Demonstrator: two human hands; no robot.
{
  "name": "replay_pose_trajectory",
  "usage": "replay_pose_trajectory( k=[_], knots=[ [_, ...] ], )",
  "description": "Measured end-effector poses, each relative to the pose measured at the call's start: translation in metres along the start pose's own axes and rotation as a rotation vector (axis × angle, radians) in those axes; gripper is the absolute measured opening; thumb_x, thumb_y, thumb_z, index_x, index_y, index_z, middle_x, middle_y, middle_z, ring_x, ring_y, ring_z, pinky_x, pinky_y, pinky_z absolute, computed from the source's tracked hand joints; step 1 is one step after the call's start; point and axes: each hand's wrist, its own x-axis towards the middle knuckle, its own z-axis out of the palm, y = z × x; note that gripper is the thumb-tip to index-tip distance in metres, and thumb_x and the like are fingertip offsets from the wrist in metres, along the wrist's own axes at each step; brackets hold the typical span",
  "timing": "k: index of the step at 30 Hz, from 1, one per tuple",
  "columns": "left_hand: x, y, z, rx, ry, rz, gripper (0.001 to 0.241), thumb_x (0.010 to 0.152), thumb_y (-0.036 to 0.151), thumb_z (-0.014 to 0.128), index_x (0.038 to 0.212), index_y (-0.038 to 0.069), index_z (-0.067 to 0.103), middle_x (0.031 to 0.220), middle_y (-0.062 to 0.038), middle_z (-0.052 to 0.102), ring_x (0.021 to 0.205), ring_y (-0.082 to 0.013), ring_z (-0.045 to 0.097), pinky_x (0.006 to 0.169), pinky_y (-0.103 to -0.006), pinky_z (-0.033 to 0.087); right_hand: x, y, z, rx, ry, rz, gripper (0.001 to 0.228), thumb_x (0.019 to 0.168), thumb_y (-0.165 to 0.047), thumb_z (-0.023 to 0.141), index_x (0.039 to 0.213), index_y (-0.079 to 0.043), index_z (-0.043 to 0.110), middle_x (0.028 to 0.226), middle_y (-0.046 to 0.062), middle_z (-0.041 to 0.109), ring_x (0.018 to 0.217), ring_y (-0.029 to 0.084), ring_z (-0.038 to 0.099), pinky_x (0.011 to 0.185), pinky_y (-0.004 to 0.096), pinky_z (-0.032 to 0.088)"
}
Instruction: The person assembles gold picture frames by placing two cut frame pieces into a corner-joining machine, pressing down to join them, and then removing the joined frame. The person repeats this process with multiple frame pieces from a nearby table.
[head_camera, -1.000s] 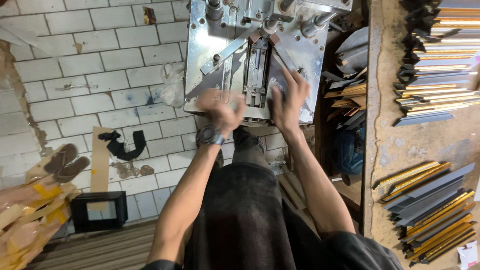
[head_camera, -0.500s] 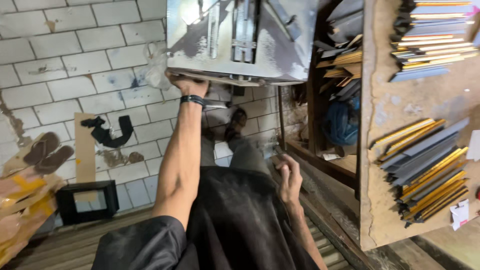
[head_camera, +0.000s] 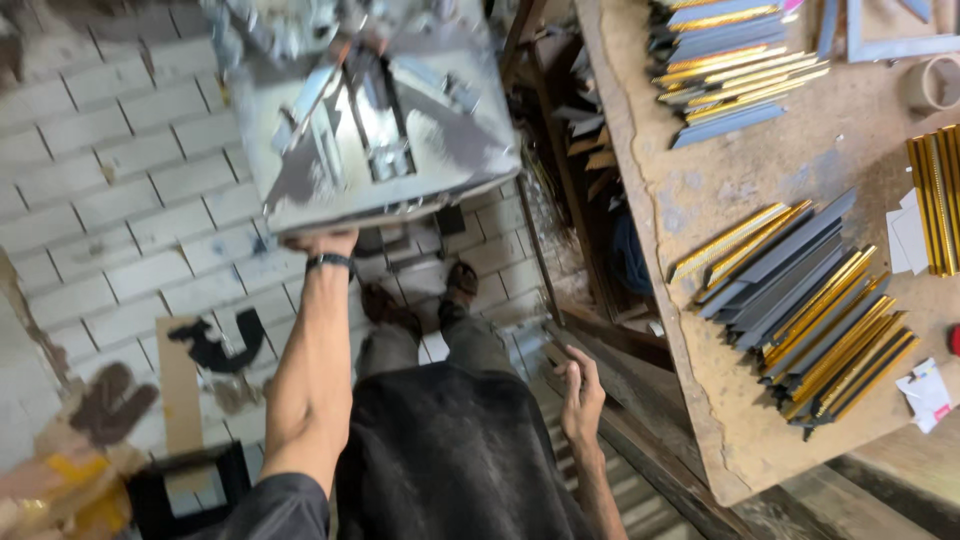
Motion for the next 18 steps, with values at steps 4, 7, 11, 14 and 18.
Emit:
replay_pose_trajectory(
  k=[4, 7, 11, 14, 18],
  knots=[
    [0.002, 0.02, 0.006, 0.105, 0.3, 0.049, 0.081, 0.094, 0.063, 0.022, 0.141, 0.008, 0.057, 0.148, -0.018, 0.057, 0.137, -0.0419, 0.055, 0.106, -0.0676, 0.045, 0.013, -0.01, 0.014, 0.051, -0.002, 0.071, 0.032, 0.107, -0.021, 0.05, 0.131, -0.004, 0.063, 0.089, 0.006, 0.068, 0.082, 0.013, 0.06, 0.076, 0.03, 0.051],
    [-0.001, 0.021, -0.02, 0.065, 0.228, 0.069, 0.083, 0.092, 0.067, 0.024, 0.142, 0.008, 0.056, 0.15, -0.016, 0.056, 0.136, -0.0395, 0.054, 0.109, -0.0656, 0.045, 0.008, -0.023, 0.023, 0.022, -0.05, 0.078, 0.031, 0.107, -0.021, 0.052, 0.129, -0.005, 0.064, 0.089, 0.007, 0.069, 0.083, 0.013, 0.062, 0.078, 0.03, 0.052],
    [0.017, 0.006, -0.023, -0.002, 0.039, -0.031, 0.089, 0.095, 0.068, 0.023, 0.145, 0.002, 0.055, 0.152, -0.02, 0.054, 0.138, -0.0427, 0.052, 0.109, -0.0651, 0.045, 0.044, -0.054, 0.04, 0.032, -0.078, 0.064, 0.029, 0.105, -0.019, 0.052, 0.126, -0.004, 0.064, 0.095, 0.009, 0.07, 0.09, 0.016, 0.068, 0.082, 0.033, 0.054],
    [0.01, 0.013, -0.027, 0.12, 0.197, -0.045, 0.097, 0.09, 0.076, 0.02, 0.145, 0.004, 0.054, 0.152, -0.021, 0.053, 0.14, -0.0444, 0.048, 0.109, -0.0692, 0.044, 0.047, -0.082, 0.037, -0.061, -0.063, 0.002, 0.027, 0.105, -0.018, 0.053, 0.124, -0.004, 0.067, 0.096, 0.011, 0.07, 0.091, 0.023, 0.067, 0.084, 0.037, 0.053],
    [-0.003, 0.047, -0.011, 0.147, 0.369, 0.099, 0.1, 0.088, 0.079, 0.014, 0.143, 0.006, 0.054, 0.152, -0.019, 0.055, 0.136, -0.0453, 0.055, 0.103, -0.0705, 0.046, 0.04, -0.117, 0.02, -0.192, 0.006, -0.102, 0.024, 0.103, -0.016, 0.057, 0.118, -0.004, 0.071, 0.089, 0.01, 0.07, 0.085, 0.025, 0.062, 0.08, 0.04, 0.049]
  ],
)
